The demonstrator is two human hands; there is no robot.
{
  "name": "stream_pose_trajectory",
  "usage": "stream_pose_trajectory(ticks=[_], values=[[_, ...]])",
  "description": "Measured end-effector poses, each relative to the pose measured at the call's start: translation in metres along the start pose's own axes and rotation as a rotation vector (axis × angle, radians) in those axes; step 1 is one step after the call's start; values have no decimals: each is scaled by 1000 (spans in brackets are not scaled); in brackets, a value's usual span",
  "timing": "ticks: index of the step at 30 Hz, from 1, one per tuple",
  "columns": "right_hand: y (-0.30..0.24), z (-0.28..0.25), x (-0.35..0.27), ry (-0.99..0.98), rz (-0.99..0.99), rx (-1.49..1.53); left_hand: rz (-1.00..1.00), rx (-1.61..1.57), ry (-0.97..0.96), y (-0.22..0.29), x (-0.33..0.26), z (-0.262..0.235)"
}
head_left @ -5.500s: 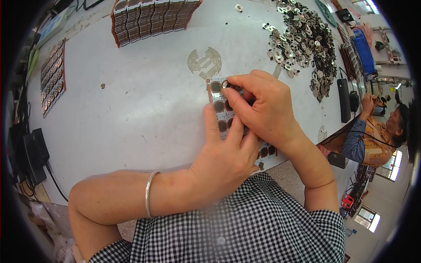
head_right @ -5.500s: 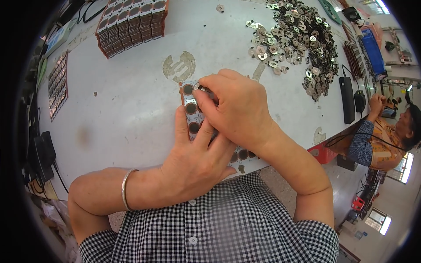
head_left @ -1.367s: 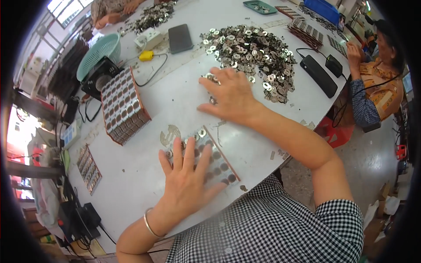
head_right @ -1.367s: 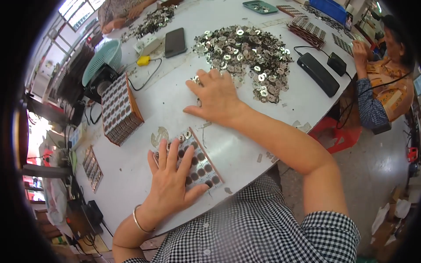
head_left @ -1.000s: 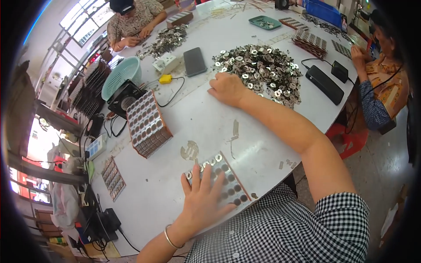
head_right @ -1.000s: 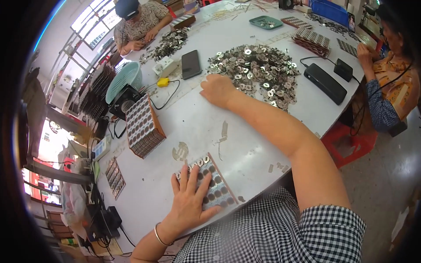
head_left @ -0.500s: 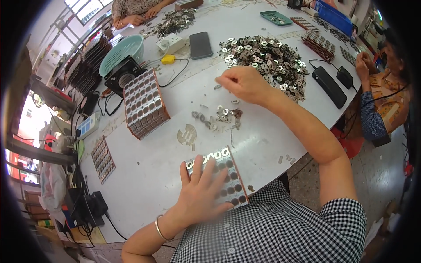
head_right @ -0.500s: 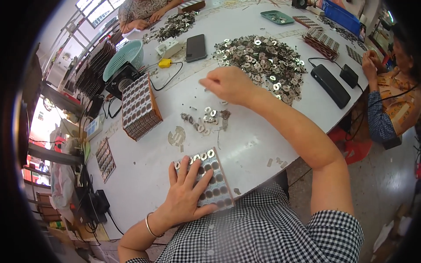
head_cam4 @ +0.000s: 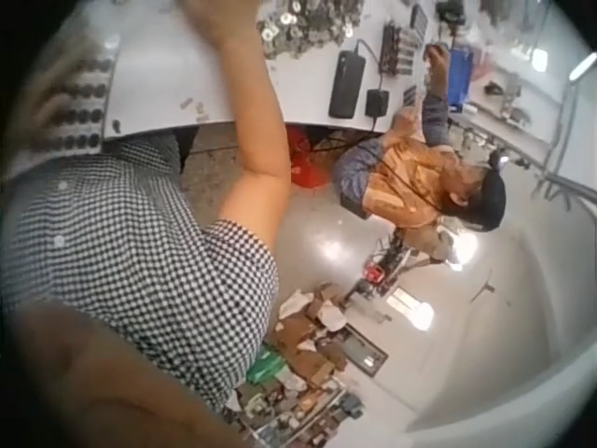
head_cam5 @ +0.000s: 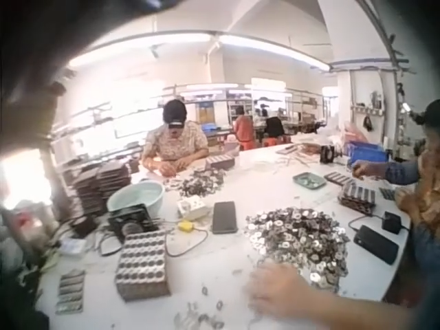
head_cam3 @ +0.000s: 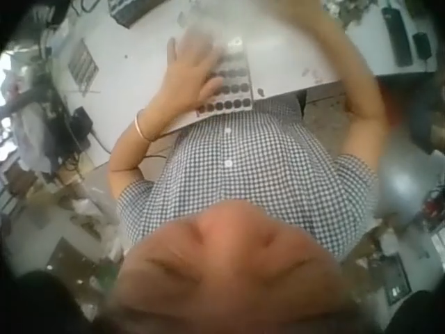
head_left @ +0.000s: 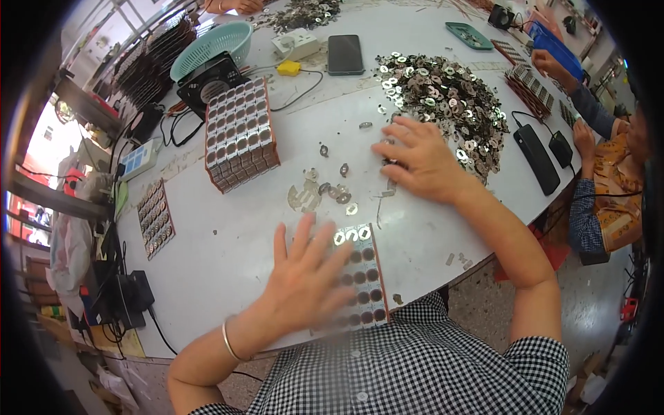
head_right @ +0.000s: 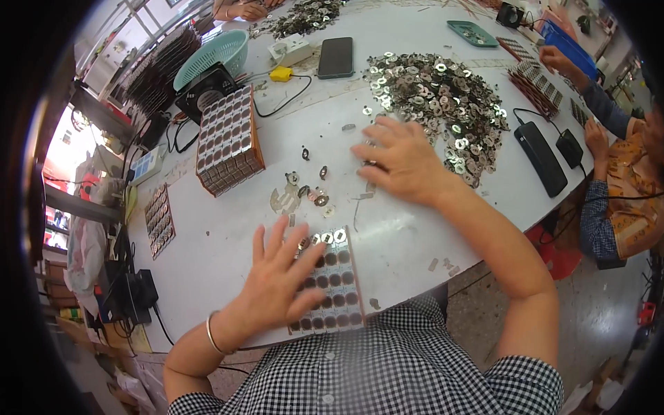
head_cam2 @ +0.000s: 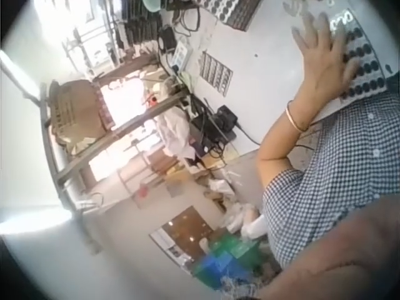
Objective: Assembling small metal components into a grid-like plastic tray.
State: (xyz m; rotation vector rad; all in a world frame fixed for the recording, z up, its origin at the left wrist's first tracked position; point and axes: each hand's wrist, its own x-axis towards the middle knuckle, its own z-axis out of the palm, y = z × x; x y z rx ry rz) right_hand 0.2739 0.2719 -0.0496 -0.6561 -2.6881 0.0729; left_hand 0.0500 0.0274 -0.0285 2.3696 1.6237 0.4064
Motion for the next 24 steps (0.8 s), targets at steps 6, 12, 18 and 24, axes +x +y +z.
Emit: stream_pose_trajectory(ticks=[6, 12, 18, 24], values=[[-22, -20, -34, -7, -49, 27, -106, 170, 53, -46, 59, 0], [-38, -38, -75, 23, -19, 110, 8, 228, 10, -54, 113, 9], [-37, -36, -76, -2, 16, 110, -89, 254, 61, -68, 157, 23], [-21, -10, -38, 12, 96, 57, 7, 201, 136, -69, 169, 25]])
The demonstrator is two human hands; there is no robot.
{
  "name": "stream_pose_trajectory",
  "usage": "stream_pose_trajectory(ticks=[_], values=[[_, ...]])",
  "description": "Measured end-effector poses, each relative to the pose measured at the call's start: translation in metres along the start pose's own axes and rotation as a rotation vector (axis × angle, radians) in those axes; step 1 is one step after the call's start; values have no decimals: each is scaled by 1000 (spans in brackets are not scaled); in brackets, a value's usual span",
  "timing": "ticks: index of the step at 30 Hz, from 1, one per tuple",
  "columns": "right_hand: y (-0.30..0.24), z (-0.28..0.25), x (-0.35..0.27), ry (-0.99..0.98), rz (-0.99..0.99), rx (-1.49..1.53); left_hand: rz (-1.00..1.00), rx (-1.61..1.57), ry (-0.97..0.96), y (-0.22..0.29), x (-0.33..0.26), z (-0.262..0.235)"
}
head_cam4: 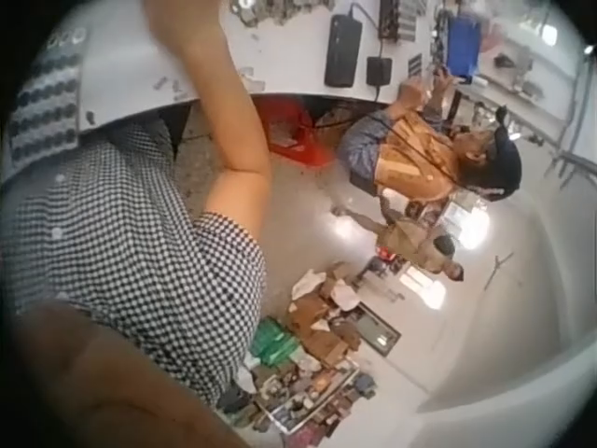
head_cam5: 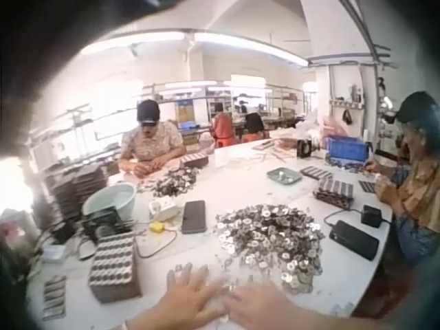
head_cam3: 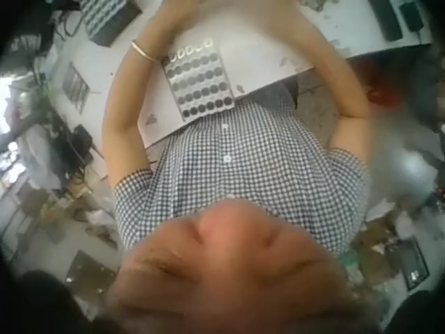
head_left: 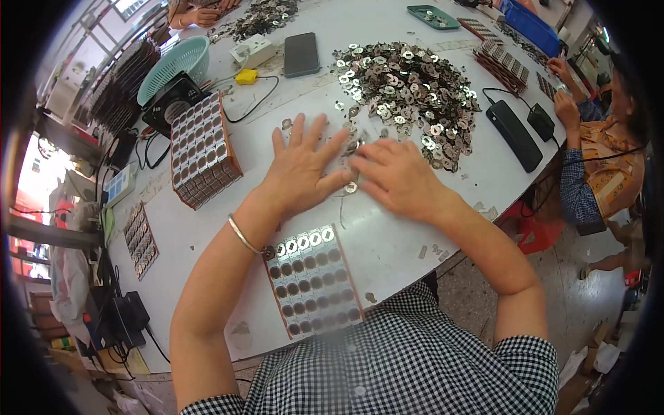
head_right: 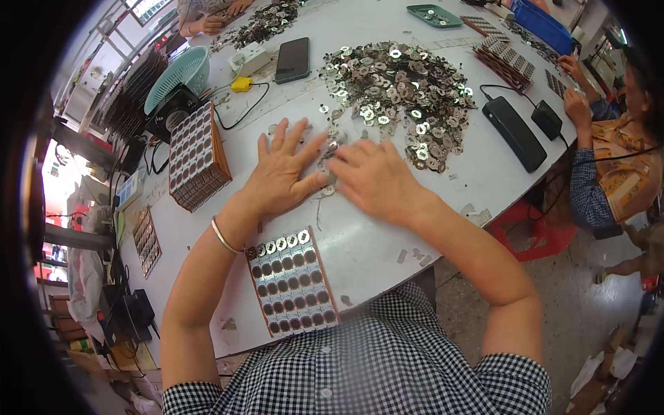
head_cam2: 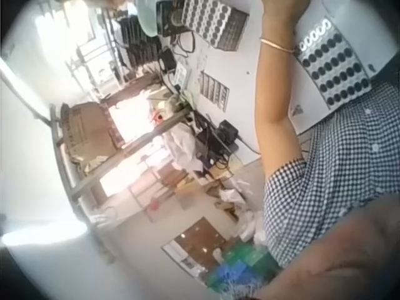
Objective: Assembling small metal components into a grid-like plastic tray.
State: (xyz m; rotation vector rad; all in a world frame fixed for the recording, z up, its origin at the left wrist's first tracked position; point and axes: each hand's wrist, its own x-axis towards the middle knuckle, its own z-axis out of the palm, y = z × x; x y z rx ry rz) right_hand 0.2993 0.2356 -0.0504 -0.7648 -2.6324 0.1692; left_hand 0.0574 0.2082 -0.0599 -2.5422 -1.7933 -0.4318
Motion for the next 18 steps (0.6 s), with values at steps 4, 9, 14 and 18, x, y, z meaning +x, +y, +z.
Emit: stream_pose_trajectory(ticks=[4, 9, 14, 18], values=[[2, -2, -12, -10, -49, 61, 11, 87, -119, 6, -3, -12], [19, -13, -22, 83, 109, 161, -4, 101, 5, -6, -10, -10], [-3, -10, -12, 112, -28, 13, -12, 116, -142, 10, -13, -17], [-3, -16, -16, 122, -29, -23, -15, 137, -171, 8, -23, -22]])
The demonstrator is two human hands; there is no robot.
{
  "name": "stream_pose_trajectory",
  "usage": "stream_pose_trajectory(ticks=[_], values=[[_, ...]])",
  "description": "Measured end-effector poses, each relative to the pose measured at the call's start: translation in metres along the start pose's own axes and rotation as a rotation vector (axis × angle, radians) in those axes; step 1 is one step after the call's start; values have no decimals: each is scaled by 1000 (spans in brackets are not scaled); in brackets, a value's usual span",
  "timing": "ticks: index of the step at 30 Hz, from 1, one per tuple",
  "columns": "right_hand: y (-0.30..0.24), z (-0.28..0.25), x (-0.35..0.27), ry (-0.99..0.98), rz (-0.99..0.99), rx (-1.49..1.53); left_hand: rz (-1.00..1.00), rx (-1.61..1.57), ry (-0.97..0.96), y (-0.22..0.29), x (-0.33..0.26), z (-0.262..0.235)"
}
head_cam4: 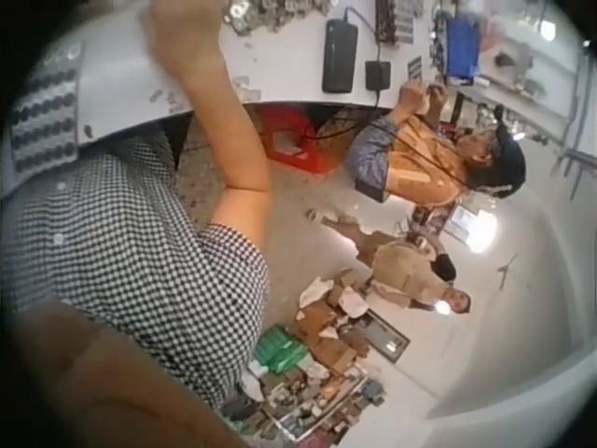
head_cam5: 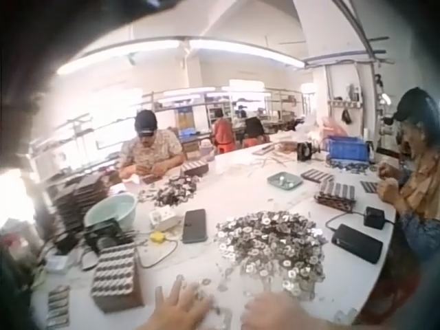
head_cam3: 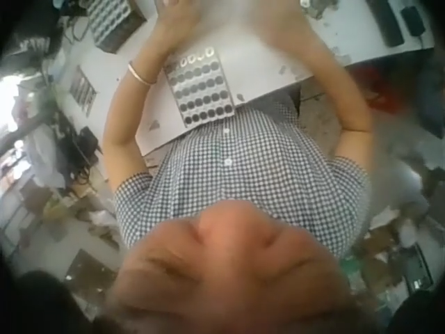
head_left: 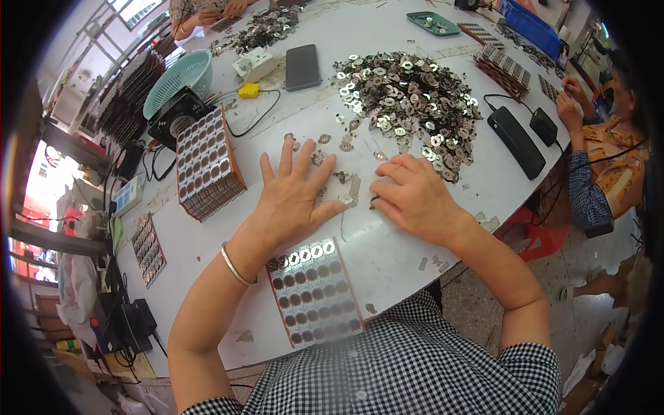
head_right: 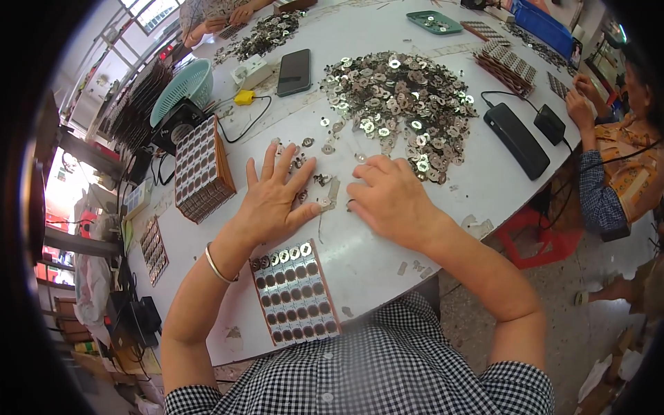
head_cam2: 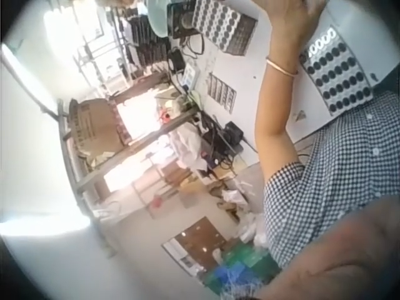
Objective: Assembling small metal components into a grid-like plastic tray.
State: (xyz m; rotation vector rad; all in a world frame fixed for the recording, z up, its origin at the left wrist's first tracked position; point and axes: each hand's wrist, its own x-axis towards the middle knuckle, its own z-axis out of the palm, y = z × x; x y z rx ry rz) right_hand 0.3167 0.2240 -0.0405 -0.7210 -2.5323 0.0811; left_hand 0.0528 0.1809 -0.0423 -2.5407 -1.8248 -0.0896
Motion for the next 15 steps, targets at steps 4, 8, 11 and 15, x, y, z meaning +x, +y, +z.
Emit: stream_pose_trajectory(ticks=[4, 8, 11, 15], values=[[4, 1, 3, -2, 40, 79, 14, 1, 43, 0, -19, -2], [-1, 19, 29, -4, 95, 111, -3, 0, 164, 2, -28, -2], [-3, 35, 53, -52, 165, 134, -15, -25, 121, 10, -48, -12], [9, 35, 61, -95, 113, 155, -43, -127, 12, 31, -96, -30]])
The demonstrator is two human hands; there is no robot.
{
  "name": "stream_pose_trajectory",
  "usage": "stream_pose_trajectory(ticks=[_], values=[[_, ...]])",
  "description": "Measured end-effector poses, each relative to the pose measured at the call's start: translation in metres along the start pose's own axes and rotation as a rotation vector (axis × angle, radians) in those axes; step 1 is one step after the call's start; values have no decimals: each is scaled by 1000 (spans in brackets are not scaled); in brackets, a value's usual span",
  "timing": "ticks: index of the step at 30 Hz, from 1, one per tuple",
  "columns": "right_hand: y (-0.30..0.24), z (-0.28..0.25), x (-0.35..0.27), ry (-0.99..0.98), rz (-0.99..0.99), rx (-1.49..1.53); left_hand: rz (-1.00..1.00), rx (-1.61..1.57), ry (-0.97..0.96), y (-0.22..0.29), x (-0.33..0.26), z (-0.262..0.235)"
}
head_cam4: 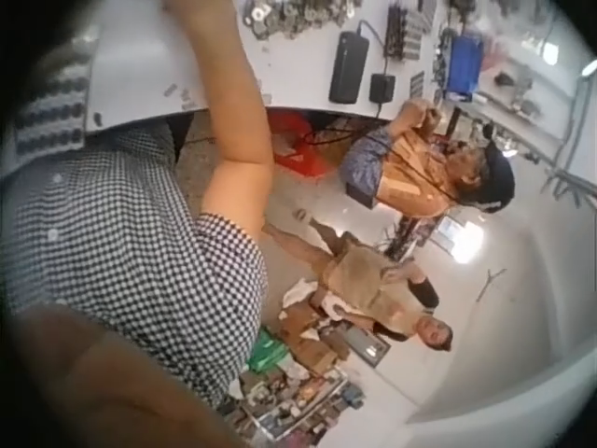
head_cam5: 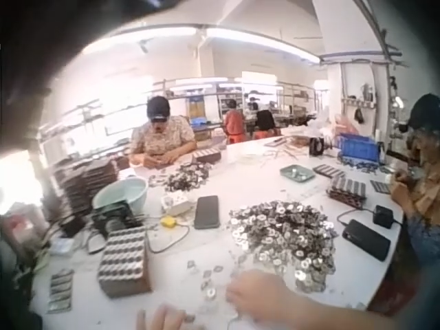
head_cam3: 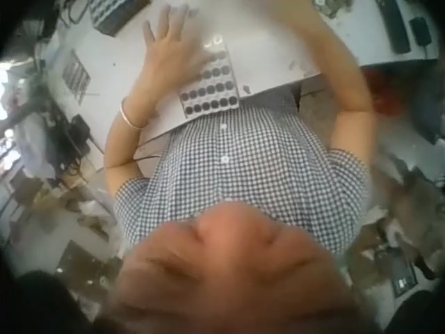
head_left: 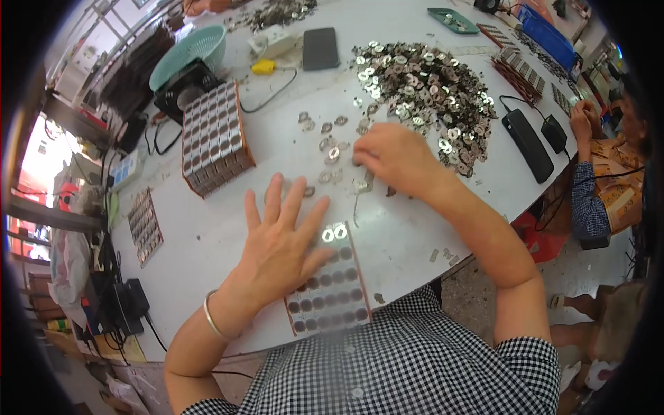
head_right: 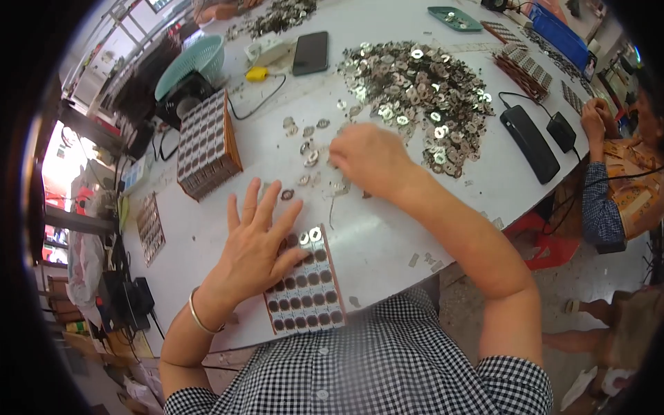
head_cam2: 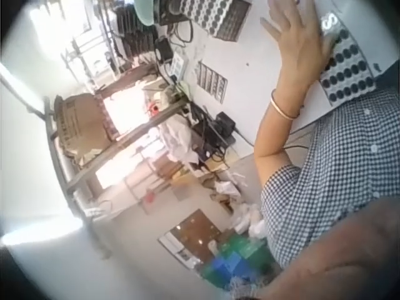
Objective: Assembling small metal components into a grid-like plastic tray.
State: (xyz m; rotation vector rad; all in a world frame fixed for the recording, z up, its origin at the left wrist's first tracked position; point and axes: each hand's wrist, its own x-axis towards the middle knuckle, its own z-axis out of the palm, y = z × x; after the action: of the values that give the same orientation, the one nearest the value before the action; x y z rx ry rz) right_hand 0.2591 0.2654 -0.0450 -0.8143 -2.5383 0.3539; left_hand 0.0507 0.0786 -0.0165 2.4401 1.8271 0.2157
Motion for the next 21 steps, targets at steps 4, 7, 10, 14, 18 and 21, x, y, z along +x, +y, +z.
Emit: stream_pose_trajectory(ticks=[4, 7, 10, 14, 18, 21], values=[[-12, -29, -10, 182, 29, 129, -36, -88, -25, 11, -49, -5], [-31, -20, -34, 281, -139, 175, -32, -118, -75, 14, -67, -4], [-46, -11, -60, 182, -242, -3, 16, -154, -84, 22, -69, 2], [-43, -11, -64, 222, -187, -95, 55, -153, -88, 27, -61, 7], [-46, -13, -67, 214, -114, 50, 50, -127, -53, 26, -58, 6], [-47, -10, -74, 117, -73, 112, 37, -137, -29, 25, -54, 0]])
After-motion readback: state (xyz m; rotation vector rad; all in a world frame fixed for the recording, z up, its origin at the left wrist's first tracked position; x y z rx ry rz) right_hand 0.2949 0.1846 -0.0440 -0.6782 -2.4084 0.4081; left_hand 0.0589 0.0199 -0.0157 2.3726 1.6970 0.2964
